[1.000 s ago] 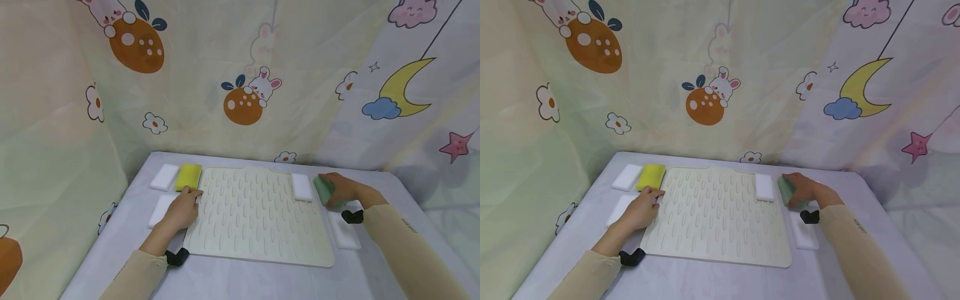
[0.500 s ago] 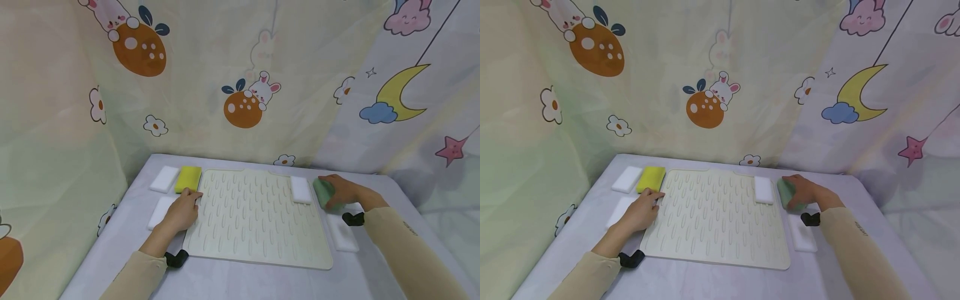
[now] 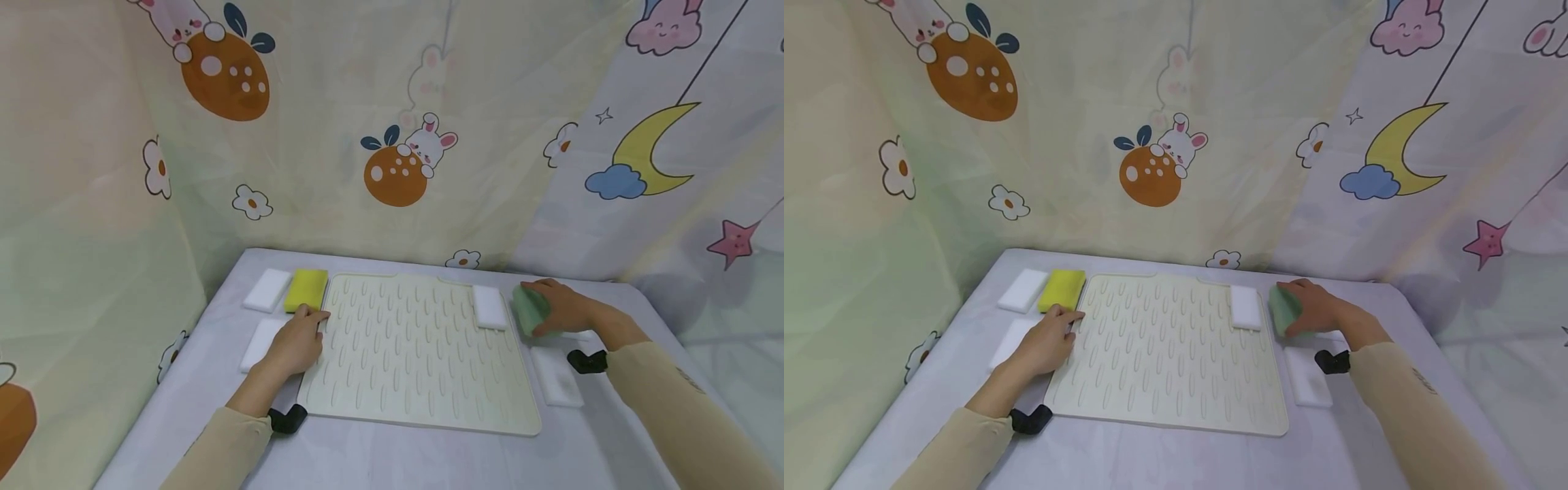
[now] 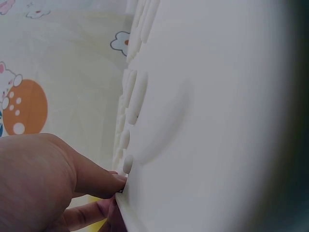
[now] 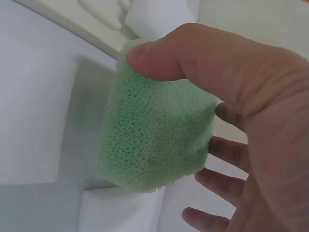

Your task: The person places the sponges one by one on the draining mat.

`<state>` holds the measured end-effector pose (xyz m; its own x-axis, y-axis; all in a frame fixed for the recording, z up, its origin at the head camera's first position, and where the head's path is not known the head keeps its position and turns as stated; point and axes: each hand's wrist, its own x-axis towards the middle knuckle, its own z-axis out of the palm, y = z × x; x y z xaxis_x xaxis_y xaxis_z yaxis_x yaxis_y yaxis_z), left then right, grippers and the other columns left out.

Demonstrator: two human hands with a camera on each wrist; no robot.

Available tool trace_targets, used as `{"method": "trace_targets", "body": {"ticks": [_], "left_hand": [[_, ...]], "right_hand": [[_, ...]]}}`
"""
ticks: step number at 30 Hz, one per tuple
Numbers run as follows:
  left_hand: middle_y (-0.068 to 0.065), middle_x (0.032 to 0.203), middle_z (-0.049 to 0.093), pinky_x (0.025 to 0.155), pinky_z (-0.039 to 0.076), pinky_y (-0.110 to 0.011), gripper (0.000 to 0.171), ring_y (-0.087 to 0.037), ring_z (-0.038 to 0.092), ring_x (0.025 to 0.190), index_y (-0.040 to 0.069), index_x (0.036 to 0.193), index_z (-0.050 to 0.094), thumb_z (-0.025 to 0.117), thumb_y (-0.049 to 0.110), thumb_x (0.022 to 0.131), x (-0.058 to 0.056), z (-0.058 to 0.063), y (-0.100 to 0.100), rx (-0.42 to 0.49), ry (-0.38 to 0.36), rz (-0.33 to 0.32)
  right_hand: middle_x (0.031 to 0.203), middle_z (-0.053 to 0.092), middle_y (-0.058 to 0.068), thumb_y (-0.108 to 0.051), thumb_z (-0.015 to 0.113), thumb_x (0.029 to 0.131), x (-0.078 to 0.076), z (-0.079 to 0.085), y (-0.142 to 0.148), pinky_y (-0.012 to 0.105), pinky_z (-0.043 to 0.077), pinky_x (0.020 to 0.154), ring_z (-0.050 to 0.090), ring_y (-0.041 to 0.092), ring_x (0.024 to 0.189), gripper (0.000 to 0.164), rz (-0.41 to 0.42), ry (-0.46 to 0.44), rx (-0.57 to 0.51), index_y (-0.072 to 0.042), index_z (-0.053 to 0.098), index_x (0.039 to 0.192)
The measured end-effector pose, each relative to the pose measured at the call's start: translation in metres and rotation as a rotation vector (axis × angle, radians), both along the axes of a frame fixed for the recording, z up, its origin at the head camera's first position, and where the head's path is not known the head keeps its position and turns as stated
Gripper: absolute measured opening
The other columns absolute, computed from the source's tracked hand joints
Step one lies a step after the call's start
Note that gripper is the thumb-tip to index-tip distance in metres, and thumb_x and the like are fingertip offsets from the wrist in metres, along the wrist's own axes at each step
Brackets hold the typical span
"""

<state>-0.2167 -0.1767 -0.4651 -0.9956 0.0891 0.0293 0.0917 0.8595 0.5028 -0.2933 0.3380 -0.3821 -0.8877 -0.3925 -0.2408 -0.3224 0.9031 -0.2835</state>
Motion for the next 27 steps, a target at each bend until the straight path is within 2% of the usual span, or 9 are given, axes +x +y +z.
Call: {"method": "trace_targets", "body": {"ticks": [10, 20, 27], "left_hand": [[-0.019, 0.13, 0.053, 0.077, 0.052, -0.039, 0.044, -0.024, 0.061, 0.093, 0.001, 0.144, 0.059, 0.055, 0.004, 0.1, -0.001, 0.0, 0.0, 0.004, 0.002, -0.006], [-0.02, 0.132, 0.053, 0.077, 0.053, -0.041, 0.044, -0.025, 0.062, 0.094, 0.001, 0.144, 0.058, 0.055, 0.005, 0.1, -0.001, 0.001, 0.0, -0.001, -0.005, -0.002], [-0.02, 0.133, 0.053, 0.081, 0.054, -0.044, 0.044, -0.028, 0.063, 0.098, 0.002, 0.144, 0.059, 0.055, 0.005, 0.1, -0.001, 0.001, 0.0, -0.003, -0.001, 0.0]], "right_hand": [[0.157, 0.029, 0.032, -0.041, 0.09, 0.076, 0.019, 0.008, -0.012, 0.069, 0.04, 0.105, 0.035, 0.052, 0.14, 0.108, 0.027, 0.018, -0.04, -0.006, 0.032, 0.161], [0.156, 0.035, 0.024, -0.05, 0.089, 0.077, 0.044, 0.016, -0.034, 0.066, 0.043, 0.105, 0.039, 0.046, 0.14, 0.107, 0.043, 0.065, -0.015, -0.014, 0.035, 0.162], [0.154, 0.039, 0.022, -0.052, 0.088, 0.076, 0.056, 0.02, -0.044, 0.062, 0.046, 0.104, 0.044, 0.042, 0.137, 0.107, 0.054, 0.062, -0.023, -0.015, 0.036, 0.162]]}}
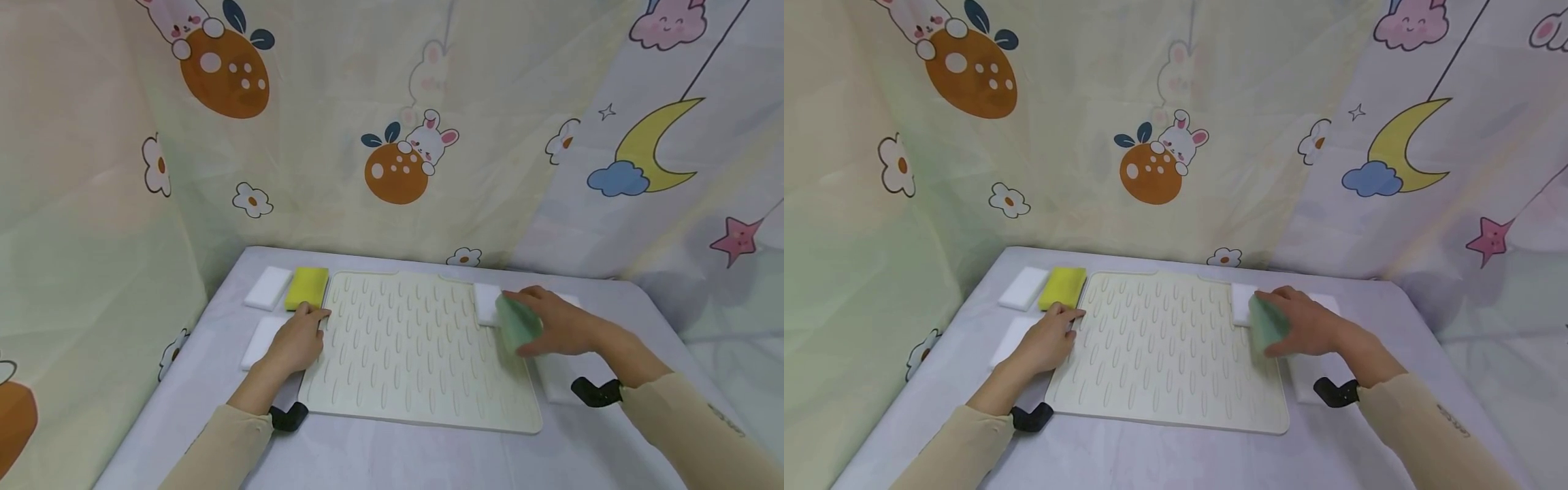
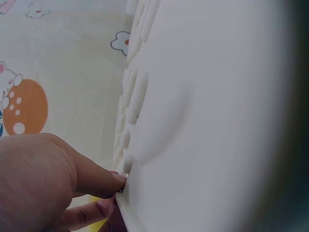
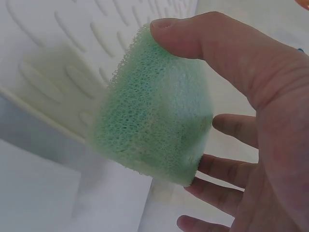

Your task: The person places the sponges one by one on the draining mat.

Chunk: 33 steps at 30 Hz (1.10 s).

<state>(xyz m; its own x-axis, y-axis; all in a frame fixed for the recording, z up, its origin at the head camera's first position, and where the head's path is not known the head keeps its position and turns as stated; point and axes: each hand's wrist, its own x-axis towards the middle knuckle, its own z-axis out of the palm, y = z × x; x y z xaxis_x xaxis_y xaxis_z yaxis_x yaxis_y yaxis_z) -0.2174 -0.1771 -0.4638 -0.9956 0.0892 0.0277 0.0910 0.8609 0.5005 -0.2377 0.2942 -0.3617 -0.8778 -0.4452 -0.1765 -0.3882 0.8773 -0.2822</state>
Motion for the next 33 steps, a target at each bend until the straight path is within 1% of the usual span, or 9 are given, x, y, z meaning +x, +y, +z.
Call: {"method": "trace_targets", "body": {"ticks": [9, 18, 28, 33], "left_hand": [[-0.02, 0.134, 0.052, 0.08, 0.054, -0.043, 0.045, -0.027, 0.063, 0.097, 0.002, 0.145, 0.058, 0.056, 0.005, 0.1, 0.0, 0.001, 0.001, 0.003, -0.004, -0.003], [-0.021, 0.136, 0.051, 0.081, 0.054, -0.043, 0.045, -0.028, 0.063, 0.098, 0.002, 0.145, 0.057, 0.055, 0.005, 0.1, 0.0, 0.002, 0.0, -0.001, -0.017, -0.004], [-0.02, 0.134, 0.052, 0.078, 0.053, -0.042, 0.045, -0.027, 0.062, 0.095, 0.002, 0.145, 0.057, 0.054, 0.005, 0.101, 0.0, 0.002, 0.001, -0.006, -0.019, -0.004], [-0.02, 0.134, 0.052, 0.08, 0.053, -0.043, 0.045, -0.027, 0.063, 0.096, 0.003, 0.145, 0.057, 0.054, 0.005, 0.101, 0.001, 0.001, 0.001, -0.005, -0.02, -0.001]], "right_hand": [[0.152, 0.043, 0.02, -0.056, 0.089, 0.074, 0.011, -0.005, -0.007, 0.059, 0.048, 0.102, 0.046, 0.041, 0.135, 0.108, 0.027, 0.0, -0.01, -0.016, 0.038, 0.161], [0.147, 0.048, 0.015, -0.058, 0.089, 0.072, 0.021, -0.012, -0.015, 0.055, 0.05, 0.1, 0.051, 0.035, 0.131, 0.108, 0.025, 0.002, 0.027, -0.018, 0.04, 0.16], [0.145, 0.051, 0.014, -0.061, 0.088, 0.071, 0.032, -0.021, -0.019, 0.055, 0.05, 0.098, 0.055, 0.034, 0.127, 0.108, 0.042, 0.028, 0.054, -0.019, 0.043, 0.159], [0.141, 0.053, 0.011, -0.061, 0.089, 0.07, 0.036, -0.025, -0.021, 0.052, 0.05, 0.097, 0.055, 0.031, 0.124, 0.108, 0.059, 0.036, 0.034, -0.02, 0.043, 0.158]]}}
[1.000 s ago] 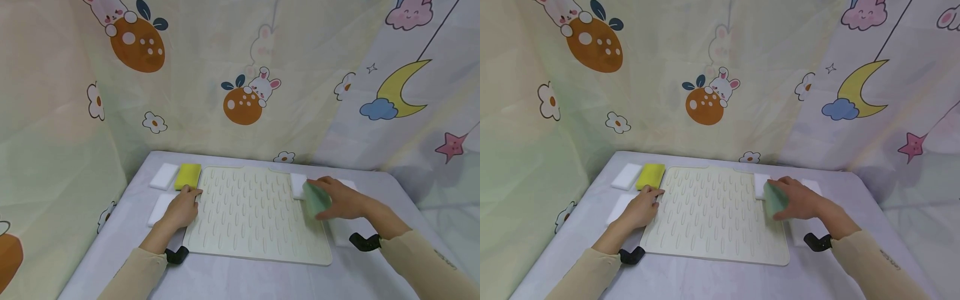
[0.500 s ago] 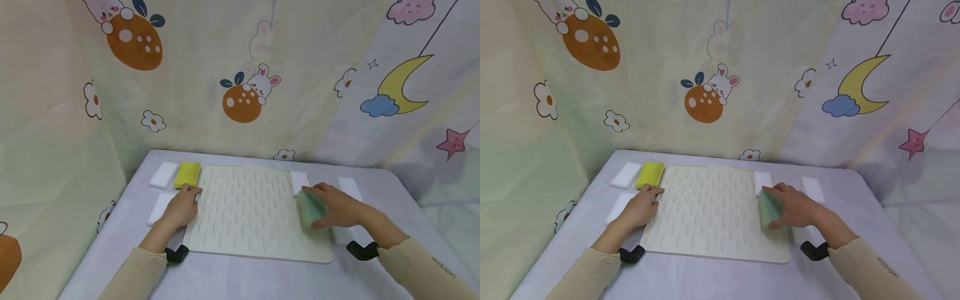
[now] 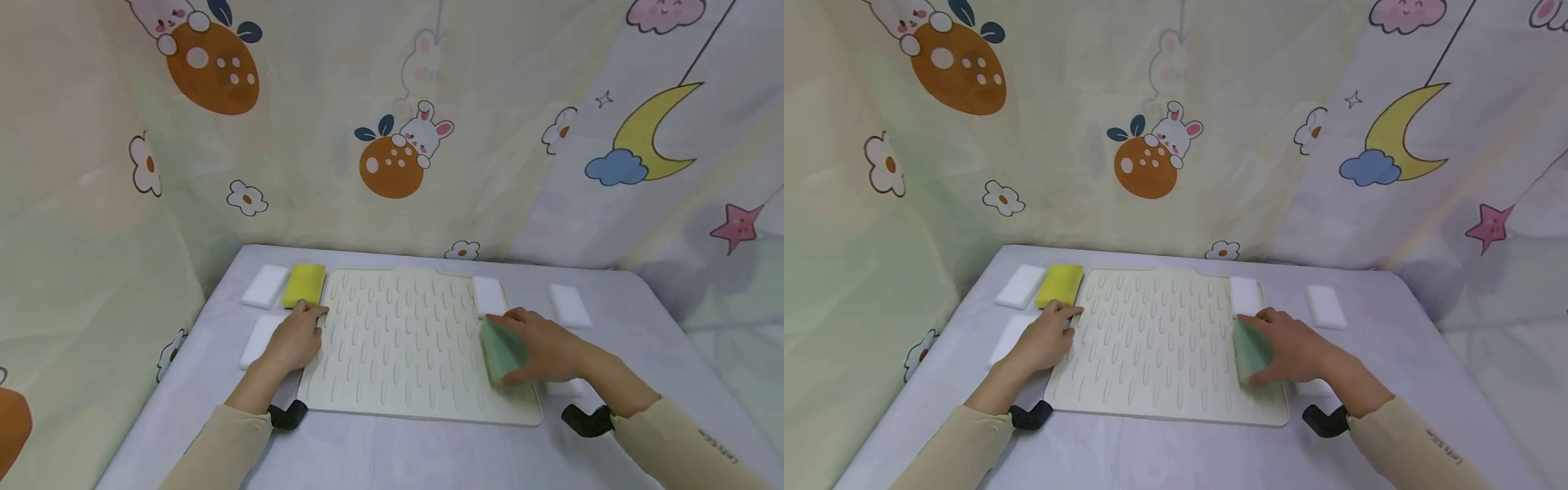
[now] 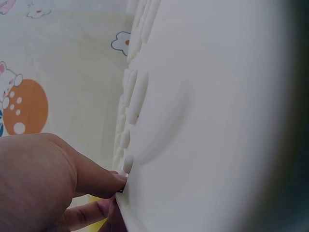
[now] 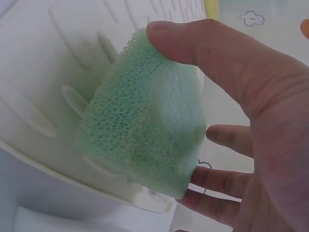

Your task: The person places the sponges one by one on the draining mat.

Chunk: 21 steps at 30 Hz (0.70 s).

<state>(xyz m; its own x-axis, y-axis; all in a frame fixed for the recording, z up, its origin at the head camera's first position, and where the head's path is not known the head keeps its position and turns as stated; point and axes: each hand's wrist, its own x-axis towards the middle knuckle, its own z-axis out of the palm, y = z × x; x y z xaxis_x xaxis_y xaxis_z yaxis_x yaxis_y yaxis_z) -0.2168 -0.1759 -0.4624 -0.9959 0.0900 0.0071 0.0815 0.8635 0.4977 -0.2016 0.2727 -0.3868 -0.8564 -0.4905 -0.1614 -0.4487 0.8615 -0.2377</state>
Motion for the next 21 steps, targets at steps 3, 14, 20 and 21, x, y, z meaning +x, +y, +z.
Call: {"method": "trace_targets", "body": {"ticks": [3, 14, 20, 21], "left_hand": [[-0.02, 0.135, 0.051, 0.081, 0.053, -0.044, 0.045, -0.028, 0.063, 0.098, 0.003, 0.146, 0.057, 0.054, 0.005, 0.1, 0.0, 0.001, 0.0, 0.005, -0.002, 0.004], [-0.02, 0.135, 0.051, 0.083, 0.054, -0.044, 0.045, -0.028, 0.063, 0.1, 0.003, 0.146, 0.057, 0.055, 0.004, 0.1, 0.0, 0.002, -0.001, 0.003, -0.001, 0.003], [-0.019, 0.134, 0.052, 0.084, 0.054, -0.045, 0.045, -0.029, 0.063, 0.1, 0.004, 0.145, 0.058, 0.056, 0.004, 0.1, 0.0, 0.0, 0.001, 0.013, -0.001, 0.011], [-0.019, 0.133, 0.052, 0.084, 0.054, -0.045, 0.045, -0.029, 0.063, 0.1, 0.004, 0.145, 0.058, 0.056, 0.004, 0.1, 0.001, 0.0, 0.002, 0.014, -0.003, 0.012]], "right_hand": [[0.14, 0.053, 0.01, -0.062, 0.089, 0.069, 0.001, -0.003, -0.001, 0.052, 0.049, 0.097, 0.055, 0.03, 0.124, 0.108, 0.009, 0.005, -0.02, -0.021, 0.043, 0.158], [0.14, 0.052, 0.011, -0.064, 0.089, 0.068, 0.005, -0.019, -0.005, 0.053, 0.05, 0.096, 0.055, 0.032, 0.123, 0.109, 0.028, 0.029, 0.006, -0.018, 0.046, 0.156], [0.141, 0.051, 0.011, -0.069, 0.087, 0.067, 0.007, -0.018, -0.007, 0.053, 0.05, 0.095, 0.055, 0.033, 0.122, 0.111, 0.015, 0.027, 0.023, -0.019, 0.044, 0.157], [0.141, 0.051, 0.011, -0.069, 0.087, 0.067, 0.007, -0.019, -0.006, 0.053, 0.05, 0.095, 0.055, 0.033, 0.123, 0.112, 0.01, 0.026, 0.024, -0.02, 0.044, 0.157]]}}
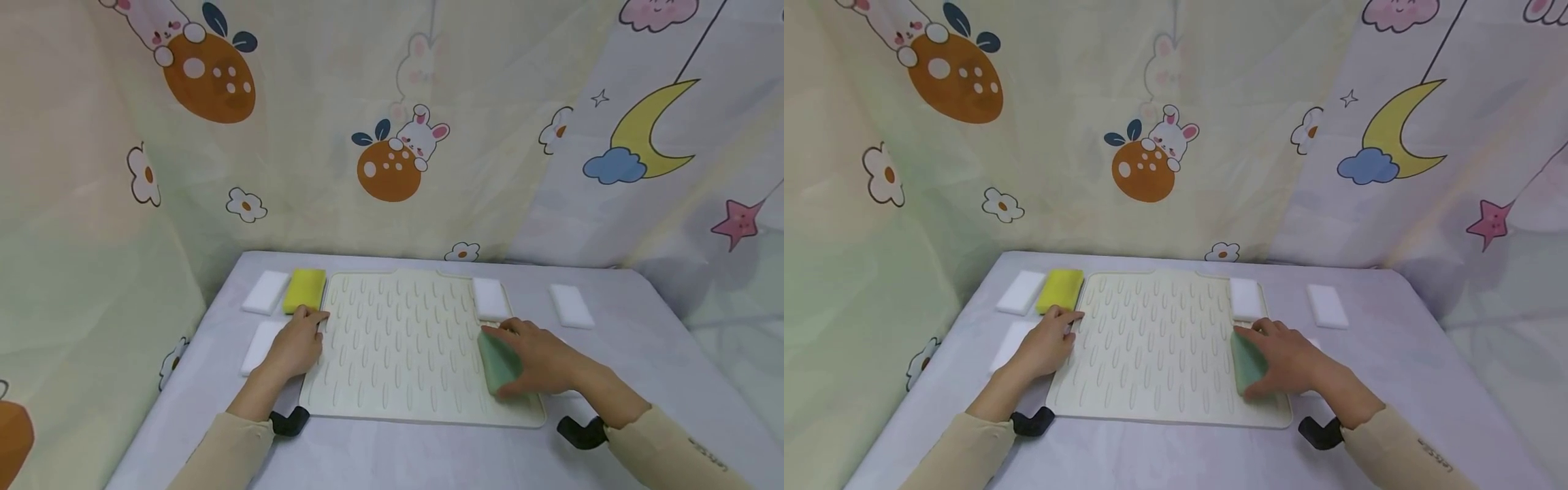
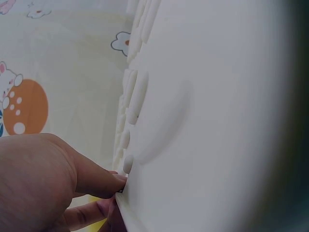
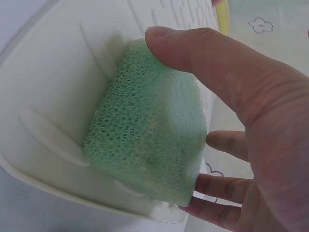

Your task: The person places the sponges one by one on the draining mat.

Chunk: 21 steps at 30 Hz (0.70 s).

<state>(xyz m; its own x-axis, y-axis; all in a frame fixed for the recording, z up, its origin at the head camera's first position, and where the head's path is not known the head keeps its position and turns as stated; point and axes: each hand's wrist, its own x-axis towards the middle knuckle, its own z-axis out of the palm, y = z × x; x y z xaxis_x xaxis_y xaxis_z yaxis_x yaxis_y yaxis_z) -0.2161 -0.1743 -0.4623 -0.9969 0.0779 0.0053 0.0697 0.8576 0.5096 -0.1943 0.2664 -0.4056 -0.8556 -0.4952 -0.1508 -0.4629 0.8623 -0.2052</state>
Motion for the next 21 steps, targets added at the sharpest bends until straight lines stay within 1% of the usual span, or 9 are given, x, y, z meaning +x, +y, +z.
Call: {"method": "trace_targets", "body": {"ticks": [11, 21], "left_hand": [[-0.018, 0.131, 0.053, 0.081, 0.053, -0.042, 0.045, -0.027, 0.062, 0.096, 0.004, 0.145, 0.059, 0.058, 0.004, 0.099, -0.0004, 0.0, 0.0017, -0.007, 0.003, 0.002], [-0.019, 0.131, 0.053, 0.081, 0.053, -0.043, 0.045, -0.027, 0.062, 0.096, 0.005, 0.144, 0.06, 0.058, 0.004, 0.099, 0.0009, 0.0001, 0.0016, -0.009, 0.009, 0.004]], "right_hand": [[0.143, 0.05, 0.012, -0.066, 0.089, 0.067, 0.0008, -0.0005, 0.0019, 0.057, 0.049, 0.096, 0.053, 0.035, 0.126, 0.112, -0.007, 0.004, -0.007, -0.019, 0.044, 0.158], [0.149, 0.048, 0.011, -0.072, 0.086, 0.065, 0.0022, 0.0, 0.0071, 0.057, 0.049, 0.097, 0.052, 0.036, 0.13, 0.115, -0.007, 0.02, -0.023, -0.021, 0.043, 0.158]]}}
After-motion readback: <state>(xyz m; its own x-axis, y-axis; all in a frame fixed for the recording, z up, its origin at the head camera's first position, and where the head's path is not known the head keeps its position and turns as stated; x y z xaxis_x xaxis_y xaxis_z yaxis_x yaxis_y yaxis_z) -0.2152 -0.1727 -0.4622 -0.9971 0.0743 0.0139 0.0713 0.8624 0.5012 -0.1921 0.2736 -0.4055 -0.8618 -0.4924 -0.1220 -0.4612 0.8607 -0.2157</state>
